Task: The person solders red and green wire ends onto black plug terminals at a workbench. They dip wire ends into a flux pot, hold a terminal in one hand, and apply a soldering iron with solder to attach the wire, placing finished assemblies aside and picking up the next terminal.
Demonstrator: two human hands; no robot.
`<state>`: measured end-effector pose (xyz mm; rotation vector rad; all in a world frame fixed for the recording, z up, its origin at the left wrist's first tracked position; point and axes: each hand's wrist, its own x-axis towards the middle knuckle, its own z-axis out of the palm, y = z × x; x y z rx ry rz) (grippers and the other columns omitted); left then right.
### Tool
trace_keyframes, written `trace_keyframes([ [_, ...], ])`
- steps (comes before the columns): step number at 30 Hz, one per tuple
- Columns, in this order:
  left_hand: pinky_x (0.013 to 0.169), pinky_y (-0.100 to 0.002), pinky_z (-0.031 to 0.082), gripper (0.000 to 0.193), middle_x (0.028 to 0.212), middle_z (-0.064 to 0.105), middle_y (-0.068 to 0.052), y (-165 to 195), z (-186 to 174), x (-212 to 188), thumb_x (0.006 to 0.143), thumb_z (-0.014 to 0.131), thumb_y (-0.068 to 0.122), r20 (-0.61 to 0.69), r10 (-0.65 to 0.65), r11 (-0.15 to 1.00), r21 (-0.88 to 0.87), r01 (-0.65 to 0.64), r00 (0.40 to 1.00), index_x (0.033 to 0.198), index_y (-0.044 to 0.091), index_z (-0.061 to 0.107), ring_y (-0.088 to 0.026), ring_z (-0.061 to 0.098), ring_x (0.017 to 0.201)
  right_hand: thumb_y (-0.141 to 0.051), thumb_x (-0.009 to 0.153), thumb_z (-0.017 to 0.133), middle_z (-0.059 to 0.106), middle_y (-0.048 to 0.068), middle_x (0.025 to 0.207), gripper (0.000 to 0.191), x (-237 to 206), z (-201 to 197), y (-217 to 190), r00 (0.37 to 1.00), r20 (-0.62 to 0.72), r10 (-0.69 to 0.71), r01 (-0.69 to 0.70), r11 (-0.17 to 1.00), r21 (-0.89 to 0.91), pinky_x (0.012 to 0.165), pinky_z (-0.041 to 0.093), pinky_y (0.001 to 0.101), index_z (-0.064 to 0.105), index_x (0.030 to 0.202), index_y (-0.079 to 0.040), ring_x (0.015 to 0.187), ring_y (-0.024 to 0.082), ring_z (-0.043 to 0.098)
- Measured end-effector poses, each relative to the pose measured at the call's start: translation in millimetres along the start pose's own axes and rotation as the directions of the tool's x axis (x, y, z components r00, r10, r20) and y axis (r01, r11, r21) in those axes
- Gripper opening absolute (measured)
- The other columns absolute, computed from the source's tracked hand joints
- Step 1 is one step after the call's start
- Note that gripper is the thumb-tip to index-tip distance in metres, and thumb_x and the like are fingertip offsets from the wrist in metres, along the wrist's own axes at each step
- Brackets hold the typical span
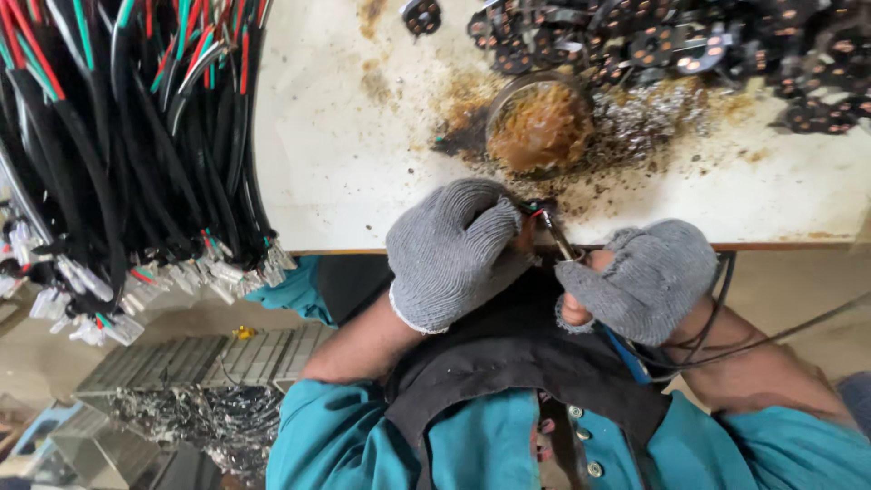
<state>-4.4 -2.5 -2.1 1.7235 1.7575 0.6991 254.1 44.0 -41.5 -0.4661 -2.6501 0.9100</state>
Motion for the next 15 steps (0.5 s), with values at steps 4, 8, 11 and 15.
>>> trace_keyframes([
  [4,0.067,-0.043,0.053,0.026,0.099,0.068,-0.005,-0.4,0.3,1.5,0.077,0.087,0.024,-0.033,0.028,0.999,-0.020,-0.028,0.999,0.086,0.018,0.063,-0.029,0.069,0.085,-0.037,0.065,0.082,0.060,0.001,0.053,0.029,5.9,-5.0,-1.1,0.990,0.124,0.063,-0.054,0.996,-0.074,0.037,0.039,0.0450,0.079,0.089,-0.023,0.042,0.025,0.056],
  [8,0.067,-0.043,0.053,0.026,0.100,0.068,-0.005,-2.3,3.0,-2.3,0.076,0.087,0.024,-0.034,0.033,0.999,-0.018,-0.034,0.999,0.087,0.018,0.064,-0.029,0.069,0.084,-0.038,0.064,0.082,0.061,0.002,0.055,0.028,3.5,-6.0,-3.3,0.977,0.167,0.135,-0.137,0.991,-0.002,0.039,0.040,0.0463,0.078,0.087,-0.024,0.044,0.027,0.058],
  [11,0.066,-0.044,0.052,0.026,0.100,0.067,-0.005,-1.8,3.0,-2.2,0.077,0.087,0.024,-0.038,0.024,1.000,-0.007,-0.024,0.999,0.087,0.018,0.064,-0.029,0.068,0.083,-0.035,0.065,0.081,0.061,0.003,0.057,0.027,6.1,-7.9,-1.3,0.992,0.084,0.096,-0.096,0.995,0.000,0.042,0.040,0.0466,0.077,0.087,-0.021,0.047,0.028,0.058],
  [15,0.066,-0.044,0.052,0.025,0.099,0.067,-0.005,-1.3,3.2,-1.8,0.077,0.086,0.024,-0.023,0.018,1.000,-0.015,-0.019,1.000,0.085,0.018,0.063,-0.030,0.068,0.083,-0.032,0.067,0.081,0.060,0.004,0.060,0.025,8.7,-9.9,-3.6,0.995,0.000,0.096,-0.096,0.995,0.007,0.046,0.041,0.0470,0.076,0.087,-0.018,0.052,0.030,0.059],
])
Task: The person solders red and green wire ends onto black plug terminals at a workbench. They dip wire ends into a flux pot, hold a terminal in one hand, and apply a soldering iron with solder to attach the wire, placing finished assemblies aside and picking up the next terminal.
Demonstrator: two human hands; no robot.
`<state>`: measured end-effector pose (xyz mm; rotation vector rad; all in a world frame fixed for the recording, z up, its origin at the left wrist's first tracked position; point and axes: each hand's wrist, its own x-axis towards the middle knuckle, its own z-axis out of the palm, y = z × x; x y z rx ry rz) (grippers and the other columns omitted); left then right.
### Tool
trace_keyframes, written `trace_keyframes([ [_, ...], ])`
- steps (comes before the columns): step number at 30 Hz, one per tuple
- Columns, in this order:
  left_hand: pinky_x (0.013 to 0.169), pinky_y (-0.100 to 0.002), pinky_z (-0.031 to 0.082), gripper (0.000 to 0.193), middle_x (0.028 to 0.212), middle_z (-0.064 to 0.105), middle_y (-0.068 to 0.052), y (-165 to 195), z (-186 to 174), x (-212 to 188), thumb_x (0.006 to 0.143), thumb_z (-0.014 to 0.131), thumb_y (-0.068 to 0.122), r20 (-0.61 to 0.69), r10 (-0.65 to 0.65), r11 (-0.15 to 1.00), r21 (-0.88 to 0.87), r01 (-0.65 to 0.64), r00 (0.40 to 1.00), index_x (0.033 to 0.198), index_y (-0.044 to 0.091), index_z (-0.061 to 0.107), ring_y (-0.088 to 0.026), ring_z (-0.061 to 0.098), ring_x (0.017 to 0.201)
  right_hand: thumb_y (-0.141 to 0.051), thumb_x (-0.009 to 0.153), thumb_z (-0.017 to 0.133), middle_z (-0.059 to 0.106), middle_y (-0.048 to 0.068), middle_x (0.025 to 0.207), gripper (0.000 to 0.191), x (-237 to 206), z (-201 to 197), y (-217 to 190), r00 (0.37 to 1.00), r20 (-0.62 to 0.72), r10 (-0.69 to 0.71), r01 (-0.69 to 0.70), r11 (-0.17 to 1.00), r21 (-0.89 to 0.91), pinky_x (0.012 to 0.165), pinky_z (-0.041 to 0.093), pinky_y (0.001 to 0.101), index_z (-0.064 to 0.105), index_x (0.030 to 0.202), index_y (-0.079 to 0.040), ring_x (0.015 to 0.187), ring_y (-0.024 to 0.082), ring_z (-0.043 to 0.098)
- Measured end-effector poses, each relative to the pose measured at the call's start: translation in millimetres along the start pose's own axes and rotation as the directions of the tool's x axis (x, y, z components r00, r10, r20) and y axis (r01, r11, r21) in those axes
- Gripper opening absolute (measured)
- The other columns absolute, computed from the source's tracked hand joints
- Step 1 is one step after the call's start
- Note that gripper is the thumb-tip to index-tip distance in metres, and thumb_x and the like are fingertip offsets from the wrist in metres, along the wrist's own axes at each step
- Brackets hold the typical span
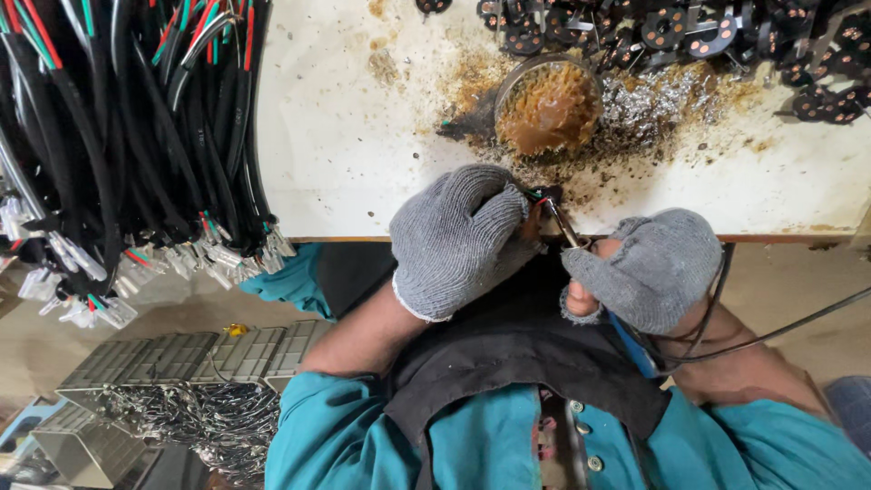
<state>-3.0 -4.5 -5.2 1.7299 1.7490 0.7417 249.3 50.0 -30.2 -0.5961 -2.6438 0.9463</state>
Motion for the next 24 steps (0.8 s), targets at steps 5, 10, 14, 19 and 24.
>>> trace_keyframes([
  [5,0.067,-0.043,0.052,0.022,0.100,0.067,-0.004,2.8,2.3,0.3,0.081,0.084,0.020,-0.051,-0.006,1.000,0.019,0.007,0.999,0.085,0.018,0.063,-0.028,0.068,0.083,-0.030,0.064,0.079,0.059,0.009,0.061,0.024,-0.3,-10.8,3.3,1.000,0.001,-0.013,0.013,1.000,0.002,0.051,0.041,0.0498,0.075,0.082,-0.015,0.056,0.034,0.059],
  [10,0.067,-0.043,0.053,0.023,0.101,0.067,-0.005,1.3,-0.8,0.7,0.076,0.084,0.022,-0.018,0.011,1.000,-0.004,-0.011,1.000,0.087,0.017,0.064,-0.029,0.068,0.084,-0.031,0.071,0.076,0.061,0.006,0.064,0.021,-1.8,-5.0,0.2,0.999,-0.034,0.037,-0.039,0.999,-0.033,0.053,0.043,0.0478,0.077,0.087,-0.017,0.058,0.032,0.060],
  [14,0.067,-0.043,0.053,0.023,0.104,0.067,-0.004,1.8,-0.1,1.4,0.081,0.084,0.021,-0.039,0.005,1.000,0.022,-0.004,0.999,0.088,0.017,0.063,-0.028,0.068,0.085,-0.032,0.068,0.077,0.061,0.006,0.063,0.021,-1.1,-2.4,0.5,0.999,-0.006,0.043,-0.043,0.998,-0.049,0.051,0.042,0.0479,0.077,0.085,-0.019,0.057,0.032,0.060],
  [19,0.067,-0.043,0.053,0.024,0.104,0.067,-0.005,1.2,1.3,-0.1,0.078,0.084,0.023,-0.037,0.020,1.000,0.011,-0.020,0.999,0.091,0.016,0.064,-0.028,0.069,0.086,-0.029,0.064,0.078,0.061,0.006,0.063,0.022,-2.2,-3.1,0.6,0.998,0.022,0.053,-0.053,0.998,-0.031,0.050,0.041,0.0472,0.077,0.084,-0.020,0.056,0.031,0.060],
  [24,0.065,-0.043,0.051,0.021,0.102,0.067,-0.004,1.3,4.8,-0.4,0.083,0.083,0.020,-0.067,0.004,0.999,0.038,-0.002,0.998,0.088,0.017,0.063,-0.027,0.068,0.082,-0.027,0.059,0.079,0.061,0.005,0.062,0.024,-5.2,-7.9,0.5,0.996,0.063,0.062,-0.060,0.998,-0.029,0.049,0.040,0.0464,0.077,0.082,-0.021,0.055,0.030,0.060],
])
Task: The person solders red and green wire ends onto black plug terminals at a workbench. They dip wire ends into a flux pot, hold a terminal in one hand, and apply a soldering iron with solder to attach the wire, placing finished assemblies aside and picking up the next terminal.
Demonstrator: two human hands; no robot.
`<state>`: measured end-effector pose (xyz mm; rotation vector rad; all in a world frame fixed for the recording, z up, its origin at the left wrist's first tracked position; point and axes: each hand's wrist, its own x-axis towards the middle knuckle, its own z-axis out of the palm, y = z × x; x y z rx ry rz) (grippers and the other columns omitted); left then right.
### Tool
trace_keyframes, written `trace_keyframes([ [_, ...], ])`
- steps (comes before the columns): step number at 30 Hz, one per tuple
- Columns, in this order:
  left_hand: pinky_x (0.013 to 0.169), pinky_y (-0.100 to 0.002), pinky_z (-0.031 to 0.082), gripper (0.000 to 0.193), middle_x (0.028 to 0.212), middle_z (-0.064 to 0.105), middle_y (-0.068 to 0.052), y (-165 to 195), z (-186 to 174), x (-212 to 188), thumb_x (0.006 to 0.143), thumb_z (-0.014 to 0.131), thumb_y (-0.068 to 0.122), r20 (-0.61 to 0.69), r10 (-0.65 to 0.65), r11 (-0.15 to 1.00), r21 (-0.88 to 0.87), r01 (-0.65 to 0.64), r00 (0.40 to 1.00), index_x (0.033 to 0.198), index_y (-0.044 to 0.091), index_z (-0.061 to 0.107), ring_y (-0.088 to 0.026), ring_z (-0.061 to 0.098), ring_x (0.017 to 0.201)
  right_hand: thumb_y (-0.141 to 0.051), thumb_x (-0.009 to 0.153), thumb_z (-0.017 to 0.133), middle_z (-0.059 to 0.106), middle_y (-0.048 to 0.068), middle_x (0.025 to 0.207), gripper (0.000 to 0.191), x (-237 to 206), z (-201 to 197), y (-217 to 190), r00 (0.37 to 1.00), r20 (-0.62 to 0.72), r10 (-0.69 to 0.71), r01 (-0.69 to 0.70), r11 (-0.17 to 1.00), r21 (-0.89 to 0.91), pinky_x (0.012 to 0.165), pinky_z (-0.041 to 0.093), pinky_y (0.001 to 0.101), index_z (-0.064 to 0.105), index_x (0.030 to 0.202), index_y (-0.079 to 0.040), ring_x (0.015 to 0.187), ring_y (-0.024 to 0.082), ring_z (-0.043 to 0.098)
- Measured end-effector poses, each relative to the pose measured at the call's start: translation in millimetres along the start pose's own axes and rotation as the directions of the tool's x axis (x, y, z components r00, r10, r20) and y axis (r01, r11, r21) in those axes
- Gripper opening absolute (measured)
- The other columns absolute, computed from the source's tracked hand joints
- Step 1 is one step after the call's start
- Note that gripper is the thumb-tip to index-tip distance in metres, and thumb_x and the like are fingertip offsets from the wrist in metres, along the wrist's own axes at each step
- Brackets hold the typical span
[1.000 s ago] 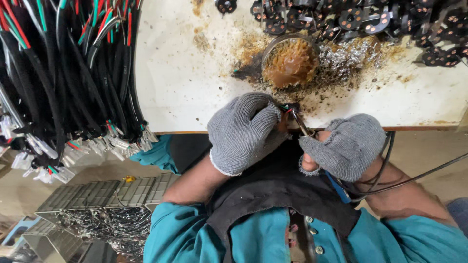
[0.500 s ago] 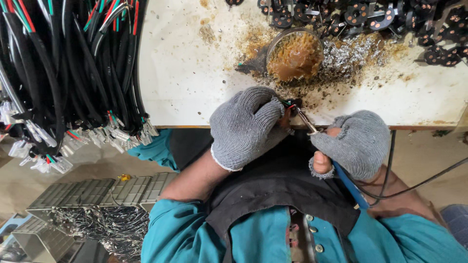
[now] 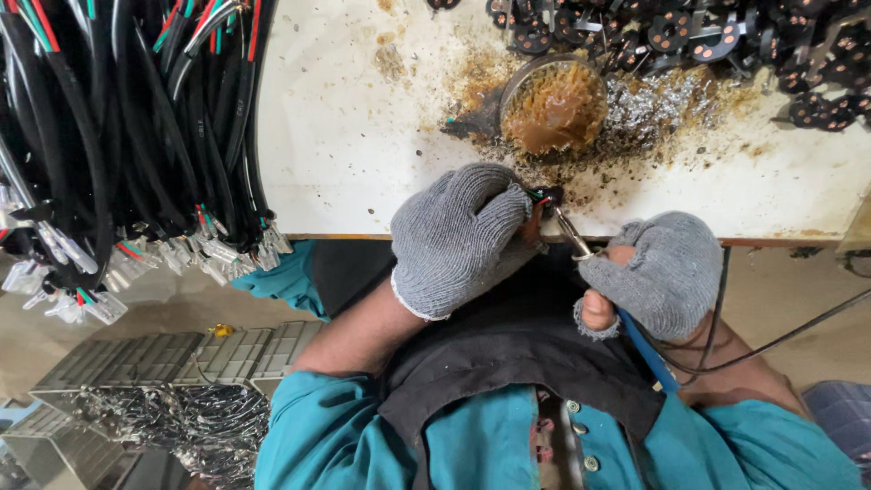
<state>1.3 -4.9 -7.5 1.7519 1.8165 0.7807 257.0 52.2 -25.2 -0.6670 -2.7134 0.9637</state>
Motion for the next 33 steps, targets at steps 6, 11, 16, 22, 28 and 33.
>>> trace_keyframes([
  [6,0.067,-0.042,0.053,0.023,0.106,0.067,-0.005,-1,1,-2,0.084,0.083,0.021,-0.023,0.023,1.000,-0.019,-0.024,0.999,0.099,0.015,0.066,-0.028,0.068,0.084,-0.029,0.053,0.079,0.059,0.006,0.060,0.030,7,-3,-1,1.000,-0.006,-0.025,0.025,1.000,0.002,0.047,0.040,0.0471,0.076,0.081,-0.020,0.053,0.031,0.059],
  [11,0.065,-0.042,0.052,0.025,0.106,0.068,-0.005,-1,0,-3,0.081,0.084,0.025,0.006,0.021,1.000,-0.003,-0.021,1.000,0.096,0.016,0.066,-0.027,0.068,0.083,-0.033,0.058,0.081,0.058,0.007,0.059,0.026,13,-5,-6,1.000,-0.005,0.002,-0.002,1.000,0.000,0.048,0.041,0.0477,0.076,0.080,-0.020,0.053,0.032,0.058],
  [16,0.065,-0.041,0.052,0.024,0.105,0.067,-0.004,0,0,-1,0.082,0.086,0.025,-0.017,0.006,1.000,-0.018,-0.006,1.000,0.094,0.017,0.066,-0.027,0.068,0.083,-0.029,0.067,0.080,0.062,0.002,0.064,0.027,15,-4,-6,0.999,-0.034,-0.030,0.031,0.999,0.041,0.050,0.041,0.0449,0.076,0.091,-0.018,0.056,0.028,0.061],
  [22,0.065,-0.042,0.052,0.024,0.101,0.067,-0.005,0,-4,2,0.077,0.085,0.023,0.002,0.024,0.999,-0.023,-0.024,1.000,0.089,0.017,0.065,-0.028,0.068,0.082,-0.030,0.068,0.077,0.063,0.001,0.064,0.028,14,0,-3,0.997,-0.032,-0.074,0.076,0.996,0.051,0.048,0.040,0.0445,0.078,0.094,-0.019,0.055,0.027,0.061],
  [28,0.063,-0.043,0.051,0.024,0.096,0.066,-0.004,0,-3,2,0.079,0.086,0.022,0.006,0.017,0.999,-0.045,-0.017,1.000,0.083,0.018,0.063,-0.028,0.067,0.079,-0.032,0.066,0.075,0.062,0.002,0.062,0.028,9,4,-1,0.999,0.014,-0.038,0.038,0.999,0.008,0.047,0.039,0.0462,0.079,0.092,-0.021,0.054,0.027,0.060],
  [33,0.062,-0.042,0.051,0.023,0.096,0.066,-0.004,1,-1,2,0.081,0.085,0.021,-0.033,0.013,0.999,-0.039,-0.014,0.999,0.084,0.018,0.063,-0.027,0.067,0.078,-0.034,0.064,0.073,0.062,0.002,0.060,0.029,5,6,1,0.995,0.099,-0.005,0.010,0.999,-0.049,0.046,0.039,0.0475,0.080,0.090,-0.023,0.053,0.028,0.059],
])
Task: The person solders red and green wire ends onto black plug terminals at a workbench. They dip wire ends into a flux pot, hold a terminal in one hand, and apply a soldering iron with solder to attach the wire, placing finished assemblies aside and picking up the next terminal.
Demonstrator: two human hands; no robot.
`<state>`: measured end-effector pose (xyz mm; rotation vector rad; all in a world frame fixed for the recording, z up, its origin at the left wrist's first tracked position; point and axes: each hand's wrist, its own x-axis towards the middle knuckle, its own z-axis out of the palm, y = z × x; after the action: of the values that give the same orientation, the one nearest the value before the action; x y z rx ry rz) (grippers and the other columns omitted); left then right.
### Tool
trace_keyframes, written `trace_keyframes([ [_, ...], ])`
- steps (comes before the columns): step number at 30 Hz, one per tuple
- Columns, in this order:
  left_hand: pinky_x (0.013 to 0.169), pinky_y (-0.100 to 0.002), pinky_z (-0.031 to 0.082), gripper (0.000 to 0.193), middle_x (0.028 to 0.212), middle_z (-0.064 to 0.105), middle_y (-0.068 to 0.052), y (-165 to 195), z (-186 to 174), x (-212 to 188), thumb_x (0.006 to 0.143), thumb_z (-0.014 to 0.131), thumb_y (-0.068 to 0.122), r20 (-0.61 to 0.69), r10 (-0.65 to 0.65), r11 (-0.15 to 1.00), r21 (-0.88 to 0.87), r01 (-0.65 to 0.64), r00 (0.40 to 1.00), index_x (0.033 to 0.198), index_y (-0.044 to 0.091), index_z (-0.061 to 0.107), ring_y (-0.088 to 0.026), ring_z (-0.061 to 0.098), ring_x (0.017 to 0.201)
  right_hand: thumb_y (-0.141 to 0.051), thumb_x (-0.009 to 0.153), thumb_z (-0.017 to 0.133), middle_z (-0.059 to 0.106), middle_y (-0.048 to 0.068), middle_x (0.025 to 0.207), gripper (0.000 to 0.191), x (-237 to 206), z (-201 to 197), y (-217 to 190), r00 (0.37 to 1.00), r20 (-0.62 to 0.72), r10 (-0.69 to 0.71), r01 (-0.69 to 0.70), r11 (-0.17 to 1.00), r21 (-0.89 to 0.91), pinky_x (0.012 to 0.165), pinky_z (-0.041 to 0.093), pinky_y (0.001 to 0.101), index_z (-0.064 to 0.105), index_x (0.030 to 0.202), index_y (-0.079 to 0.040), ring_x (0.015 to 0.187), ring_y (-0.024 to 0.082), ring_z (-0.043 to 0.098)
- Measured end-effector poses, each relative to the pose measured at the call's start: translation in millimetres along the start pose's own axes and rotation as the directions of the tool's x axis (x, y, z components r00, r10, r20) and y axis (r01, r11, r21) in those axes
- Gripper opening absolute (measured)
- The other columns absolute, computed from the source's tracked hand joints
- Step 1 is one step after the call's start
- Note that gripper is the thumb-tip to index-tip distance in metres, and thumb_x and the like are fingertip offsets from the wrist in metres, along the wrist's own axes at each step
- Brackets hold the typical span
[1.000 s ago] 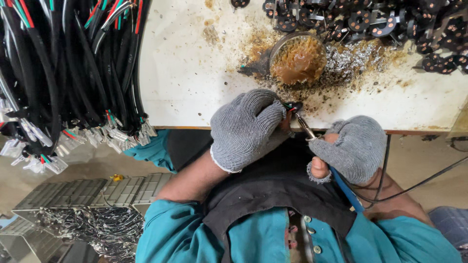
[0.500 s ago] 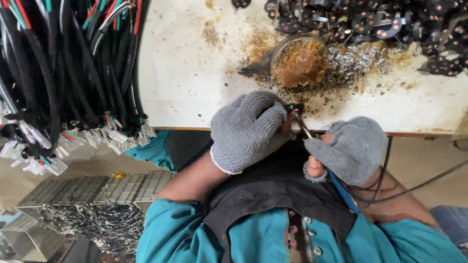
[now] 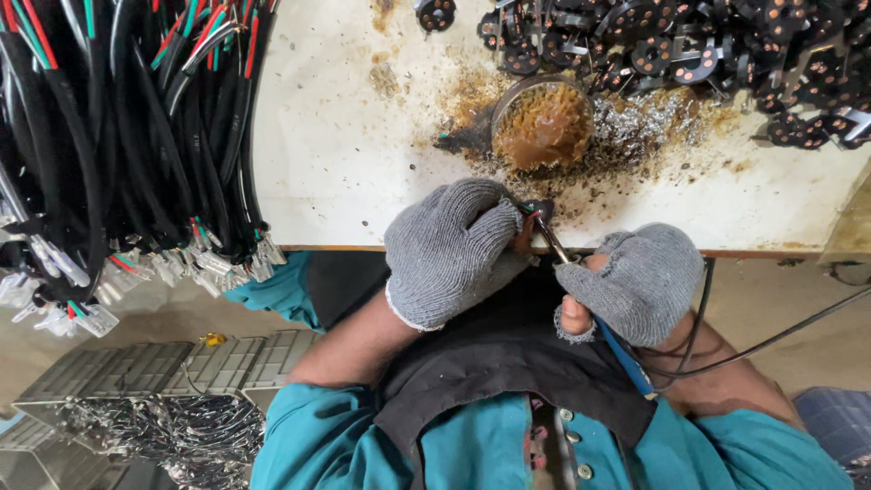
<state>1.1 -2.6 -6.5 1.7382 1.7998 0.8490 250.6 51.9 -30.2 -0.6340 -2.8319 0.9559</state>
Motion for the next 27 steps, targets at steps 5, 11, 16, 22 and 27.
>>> trace_keyframes([
  [5,0.060,-0.043,0.049,0.026,0.091,0.065,-0.003,1,-1,2,0.084,0.087,0.022,0.019,0.002,1.000,0.008,-0.002,1.000,0.079,0.019,0.061,-0.027,0.067,0.075,-0.038,0.064,0.078,0.058,0.004,0.056,0.027,0,-1,-2,1.000,-0.024,0.007,-0.005,0.998,0.055,0.043,0.037,0.0481,0.079,0.084,-0.021,0.048,0.029,0.057],
  [11,0.062,-0.042,0.051,0.022,0.095,0.066,-0.004,2,-2,2,0.086,0.084,0.018,-0.013,0.006,1.000,0.015,-0.006,1.000,0.083,0.017,0.063,-0.027,0.067,0.077,-0.025,0.063,0.082,0.061,0.007,0.061,0.014,-2,-7,-2,0.996,-0.041,0.083,-0.078,0.991,0.113,0.045,0.037,0.0479,0.073,0.074,-0.022,0.052,0.031,0.057],
  [16,0.063,-0.042,0.052,0.022,0.098,0.067,-0.004,1,0,0,0.085,0.084,0.020,-0.011,0.007,0.999,0.033,-0.006,1.000,0.083,0.017,0.062,-0.027,0.068,0.079,-0.021,0.066,0.078,0.063,0.007,0.065,0.017,-4,-6,-2,0.991,-0.135,-0.007,0.024,0.991,0.130,0.048,0.040,0.0437,0.075,0.082,-0.015,0.055,0.029,0.059],
  [22,0.062,-0.042,0.051,0.020,0.100,0.068,-0.004,1,7,-1,0.083,0.085,0.019,-0.067,0.007,0.998,0.061,-0.002,0.998,0.086,0.017,0.066,-0.027,0.069,0.078,-0.026,0.085,0.075,0.066,0.007,0.074,0.016,-4,3,-5,0.953,-0.280,0.119,-0.065,0.979,0.195,0.057,0.045,0.0362,0.072,0.088,-0.010,0.065,0.022,0.064],
  [27,0.063,-0.041,0.052,0.019,0.100,0.068,-0.005,0,6,-3,0.081,0.084,0.019,-0.058,0.010,0.999,0.054,-0.007,0.998,0.088,0.016,0.066,-0.028,0.069,0.080,-0.030,0.100,0.072,0.070,0.007,0.082,0.025,-10,10,-23,0.813,-0.383,0.438,-0.215,0.838,0.501,0.065,0.050,0.0300,0.070,0.092,-0.006,0.073,0.016,0.067],
])
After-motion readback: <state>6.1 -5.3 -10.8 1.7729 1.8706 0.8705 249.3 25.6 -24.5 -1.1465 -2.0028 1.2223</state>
